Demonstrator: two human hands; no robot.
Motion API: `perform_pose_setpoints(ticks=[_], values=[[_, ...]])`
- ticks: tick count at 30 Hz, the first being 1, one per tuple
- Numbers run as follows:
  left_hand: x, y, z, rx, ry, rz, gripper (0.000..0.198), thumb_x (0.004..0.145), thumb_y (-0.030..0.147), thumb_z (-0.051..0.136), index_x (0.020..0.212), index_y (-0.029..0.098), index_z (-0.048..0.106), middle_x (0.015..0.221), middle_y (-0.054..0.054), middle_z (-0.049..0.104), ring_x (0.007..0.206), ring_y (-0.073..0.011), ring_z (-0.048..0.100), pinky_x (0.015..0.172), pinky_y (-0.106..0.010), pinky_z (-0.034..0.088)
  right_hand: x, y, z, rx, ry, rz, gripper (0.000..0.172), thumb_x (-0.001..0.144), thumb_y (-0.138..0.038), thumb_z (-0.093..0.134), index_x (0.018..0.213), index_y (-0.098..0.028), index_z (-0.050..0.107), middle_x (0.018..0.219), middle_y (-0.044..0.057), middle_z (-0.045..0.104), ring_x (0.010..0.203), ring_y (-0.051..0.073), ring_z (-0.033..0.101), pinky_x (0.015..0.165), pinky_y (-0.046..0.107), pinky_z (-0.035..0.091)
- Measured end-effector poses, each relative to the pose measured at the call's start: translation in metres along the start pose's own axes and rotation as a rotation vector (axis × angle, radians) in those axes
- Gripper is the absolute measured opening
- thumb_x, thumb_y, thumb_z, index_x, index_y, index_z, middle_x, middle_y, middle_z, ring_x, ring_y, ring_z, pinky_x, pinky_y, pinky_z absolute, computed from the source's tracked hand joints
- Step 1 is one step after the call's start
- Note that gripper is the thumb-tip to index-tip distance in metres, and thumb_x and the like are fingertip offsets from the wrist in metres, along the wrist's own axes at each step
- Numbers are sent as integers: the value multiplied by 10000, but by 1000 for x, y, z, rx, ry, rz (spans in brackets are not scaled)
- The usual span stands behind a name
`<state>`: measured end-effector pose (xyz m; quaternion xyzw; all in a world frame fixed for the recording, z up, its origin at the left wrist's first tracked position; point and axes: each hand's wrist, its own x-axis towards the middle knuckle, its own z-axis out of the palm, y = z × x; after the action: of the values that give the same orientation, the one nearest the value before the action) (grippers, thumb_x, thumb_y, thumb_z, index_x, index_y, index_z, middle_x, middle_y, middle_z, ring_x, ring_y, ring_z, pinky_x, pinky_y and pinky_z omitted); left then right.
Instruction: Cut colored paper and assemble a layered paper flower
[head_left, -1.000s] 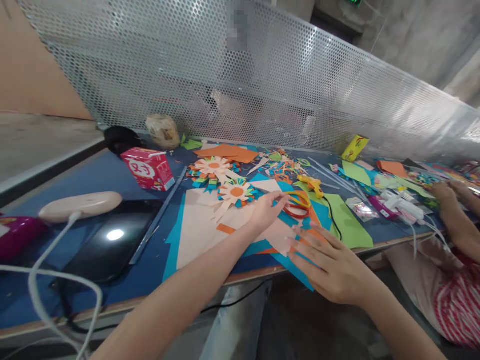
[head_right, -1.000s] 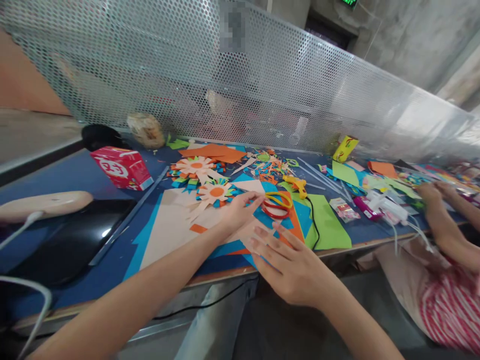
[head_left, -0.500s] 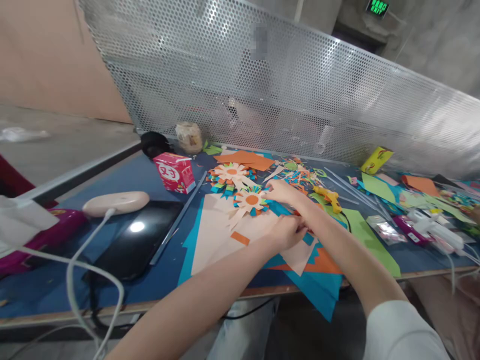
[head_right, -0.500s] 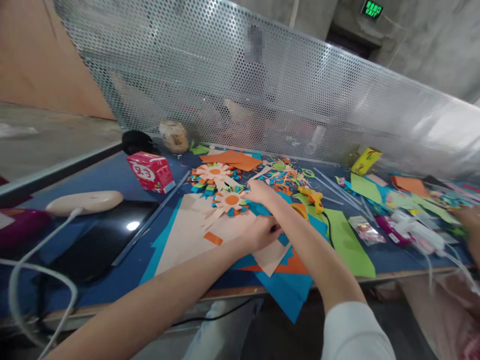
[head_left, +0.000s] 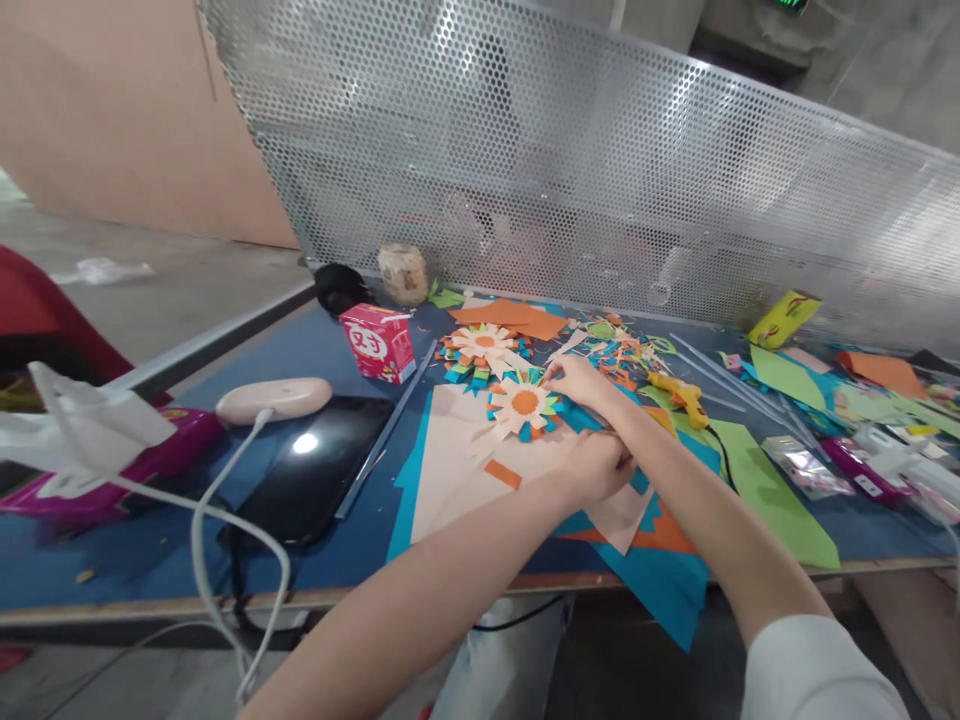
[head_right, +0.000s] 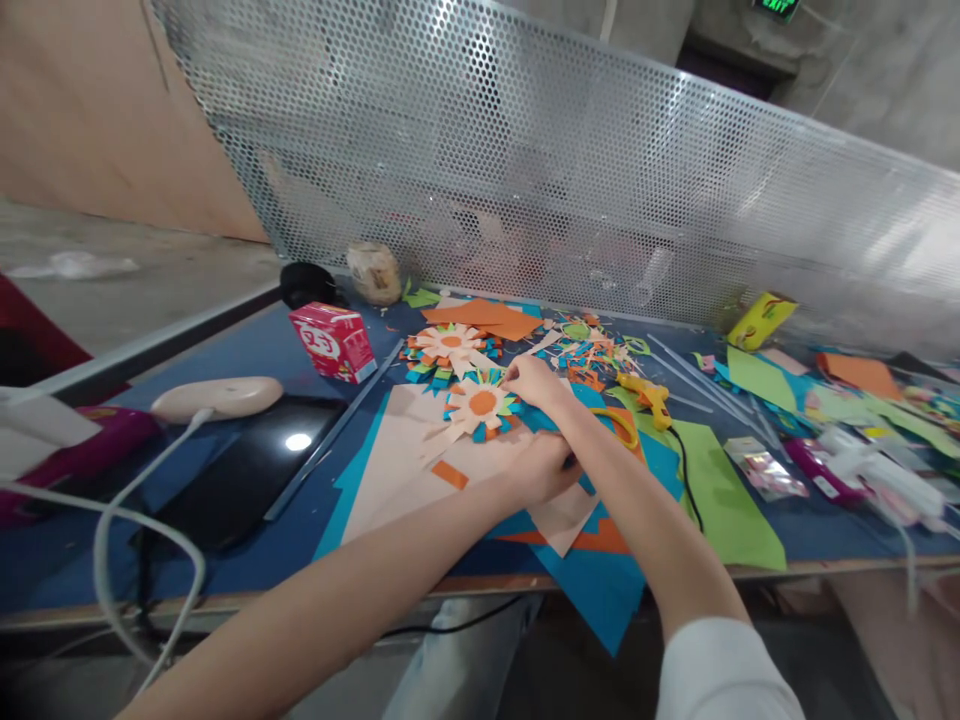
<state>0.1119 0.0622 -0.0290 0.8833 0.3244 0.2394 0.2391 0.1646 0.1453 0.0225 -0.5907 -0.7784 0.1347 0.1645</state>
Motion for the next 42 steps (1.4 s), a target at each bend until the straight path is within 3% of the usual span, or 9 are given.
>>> perform_pose_setpoints(ticks=[4,9,16,23,26,28,31,37,42], values=[[0,-2,3,-84,45,53,151,755,199,459,706,171,599,727,-66,656,686,-195,601,634,-291,436,-8,4,-16,126,119,-43,50,725,-162,590,750,-170,547,845,25,641,813,132,594,743,255,454],[0,-2,5,-230,149,157,245,743,102,405,881,164,598,936,-84,663,893,-193,608,794,-298,464,-28,15,-39,470,405,-169,139,689,-250,627,725,-189,508,779,13,613,758,141,599,715,286,476],[-7,6,-11,-233,169,214,251,656,45,462,830,173,591,896,-70,658,876,-184,601,781,-301,479,-58,43,-59,672,756,-77,408,651,-348,676,925,-238,395,778,-17,593,590,108,538,570,265,450],[-13,16,-26,-425,293,159,182,758,157,522,876,208,649,912,-51,687,835,-154,619,766,-278,481,-58,86,-45,849,736,25,489,603,-370,688,961,-235,385,761,-25,578,663,126,581,647,277,476],[-9,10,-48,-526,504,33,95,731,231,596,807,202,647,925,-56,687,835,-161,621,729,-269,472,-55,94,-44,978,703,23,521,585,-356,695,988,-237,388,791,-26,579,711,133,603,696,294,490],[-3,0,-66,-628,698,-57,241,696,261,644,928,205,613,826,-37,686,823,-158,625,736,-266,469,-55,94,-44,1043,656,6,544,568,-346,707,999,-239,391,795,-28,575,717,135,607,698,297,495],[5,-18,-88,-711,902,-189,290,652,340,681,881,182,601,703,-5,639,734,-124,613,671,-220,463,-56,88,-45,1093,592,-35,555,562,-344,715,1011,-243,405,814,-26,581,719,132,611,708,301,504],[6,-38,-82,-943,412,-383,445,575,412,746,918,160,617,943,-64,641,763,-139,615,593,-230,494,-62,75,-42,1055,428,-167,515,576,-298,726,993,-241,428,816,-22,605,744,132,616,726,300,506],[3,-37,-71,-1025,330,-366,360,526,324,794,783,150,612,698,3,625,631,-91,589,575,-199,472,-63,70,-39,999,432,-217,498,588,-293,734,980,-248,431,802,-17,617,735,140,621,711,307,518]])
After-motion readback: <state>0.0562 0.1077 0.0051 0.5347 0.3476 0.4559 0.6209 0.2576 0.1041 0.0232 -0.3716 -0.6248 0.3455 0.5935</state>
